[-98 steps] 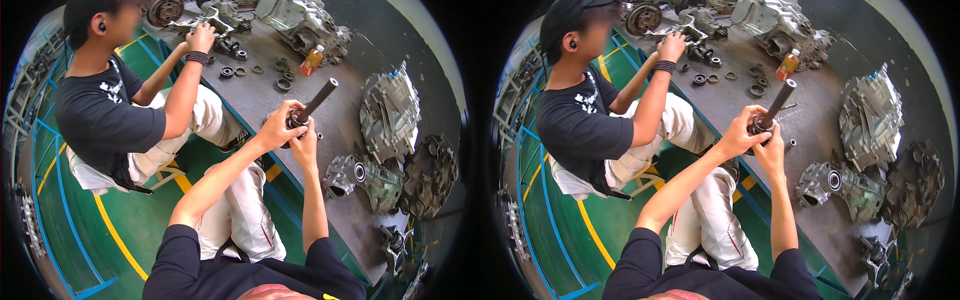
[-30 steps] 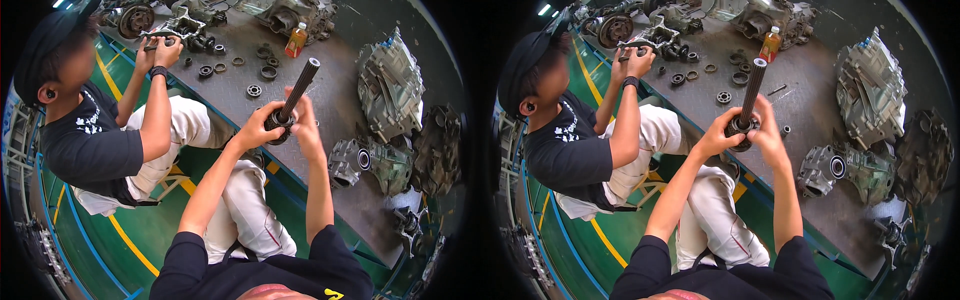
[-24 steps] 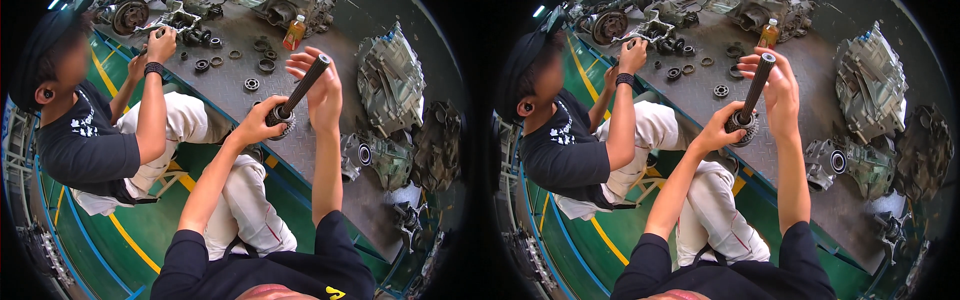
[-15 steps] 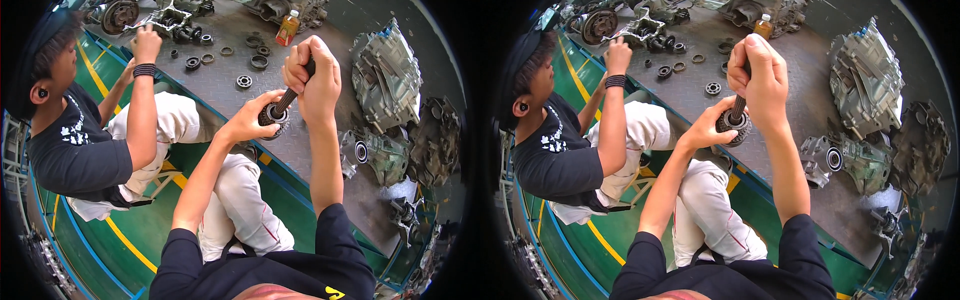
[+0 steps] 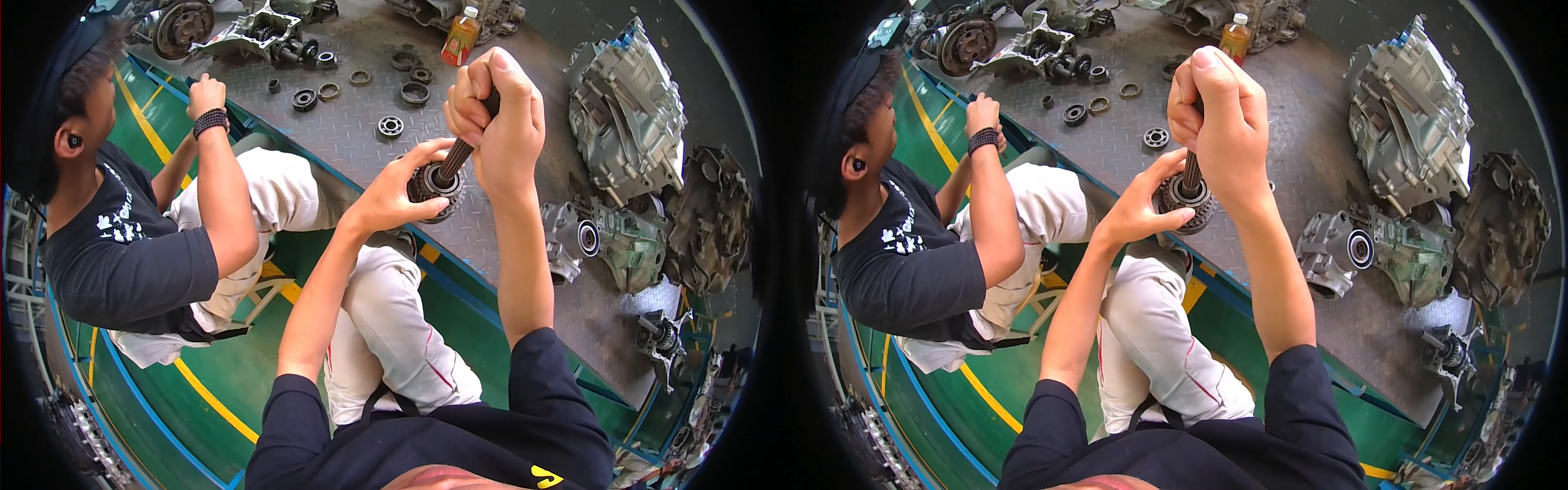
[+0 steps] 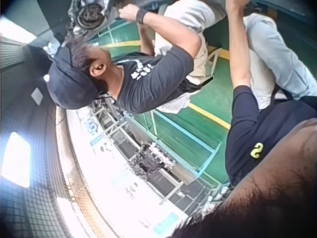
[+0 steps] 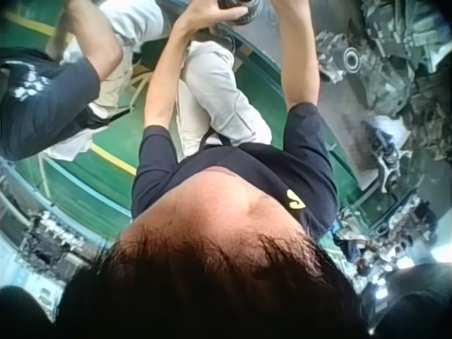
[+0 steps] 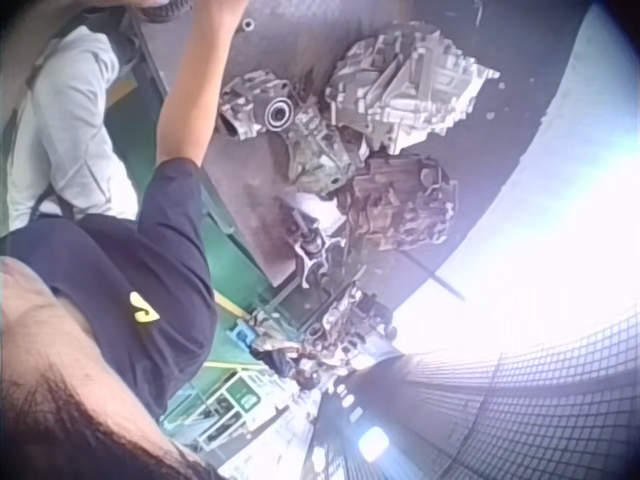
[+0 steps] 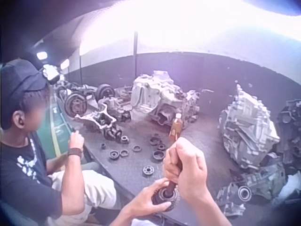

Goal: The person handles gears and a shaft on a workbench, sliding various bearings and gear components onto the shaft and checking their fit.

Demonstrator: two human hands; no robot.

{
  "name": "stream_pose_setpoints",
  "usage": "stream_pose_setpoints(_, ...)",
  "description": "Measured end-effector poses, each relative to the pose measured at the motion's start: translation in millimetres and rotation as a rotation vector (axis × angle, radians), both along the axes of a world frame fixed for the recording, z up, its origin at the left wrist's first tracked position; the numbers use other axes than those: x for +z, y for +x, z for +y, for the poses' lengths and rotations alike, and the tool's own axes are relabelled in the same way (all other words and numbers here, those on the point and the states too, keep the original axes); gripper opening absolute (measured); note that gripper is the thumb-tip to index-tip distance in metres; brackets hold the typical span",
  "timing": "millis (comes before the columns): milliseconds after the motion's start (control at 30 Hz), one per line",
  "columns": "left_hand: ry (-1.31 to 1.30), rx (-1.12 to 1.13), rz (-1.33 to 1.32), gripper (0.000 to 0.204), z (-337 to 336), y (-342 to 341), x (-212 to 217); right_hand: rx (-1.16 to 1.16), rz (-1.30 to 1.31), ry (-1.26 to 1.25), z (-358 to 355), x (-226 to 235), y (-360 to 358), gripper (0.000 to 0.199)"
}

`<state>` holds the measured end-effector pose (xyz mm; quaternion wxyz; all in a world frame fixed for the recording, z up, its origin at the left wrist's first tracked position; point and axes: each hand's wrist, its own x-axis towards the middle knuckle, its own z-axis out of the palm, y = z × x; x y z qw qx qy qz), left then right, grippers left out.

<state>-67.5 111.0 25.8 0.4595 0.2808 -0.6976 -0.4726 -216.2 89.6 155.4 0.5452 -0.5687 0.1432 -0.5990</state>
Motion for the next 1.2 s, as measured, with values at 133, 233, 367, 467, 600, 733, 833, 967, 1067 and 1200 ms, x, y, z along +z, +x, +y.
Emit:
stream_pose_setpoints(133,0.087,-0.02,-0.013,0.091,0,1,5,0.006,0.003,-0.025,0,0,1,0.039)
stream_pose_setpoints(233,0.052,0.02,0.011,0.09,0,0,8,-0.002,-0.001,-0.003,-1,-1,0,0.039)
stream_pose_setpoints(367,0.097,0.033,0.057,0.092,2,-3,16,-0.008,-0.019,0.024,-2,0,-1,0.037)
stream_pose_setpoints(467,0.076,0.026,0.065,0.093,4,-4,24,-0.105,0.11,-0.034,-1,1,-2,0.036)
stream_pose_setpoints(600,-0.015,0.051,0.089,0.092,3,-11,39,-0.202,0.397,-0.201,-6,11,-17,0.04)
stream_pose_setpoints(733,-0.124,0.133,0.112,0.089,2,-22,57,-0.163,0.479,-0.286,-11,18,-29,0.043)
stream_pose_setpoints(833,-0.187,0.183,0.233,0.078,-2,-31,75,-0.109,0.594,-0.188,-5,27,-39,0.042)
stream_pose_setpoints(967,-0.158,0.276,0.252,0.057,-2,-43,94,-0.303,0.682,-0.396,-1,30,-44,0.043)
stream_pose_setpoints(1067,-0.233,0.327,0.345,0.044,-5,-50,104,-0.286,0.439,-0.363,6,10,-48,0.059)
stream_pose_setpoints(1200,-0.219,0.284,0.394,0.043,-7,-51,113,-0.296,0.408,-0.104,33,-56,-40,0.097)
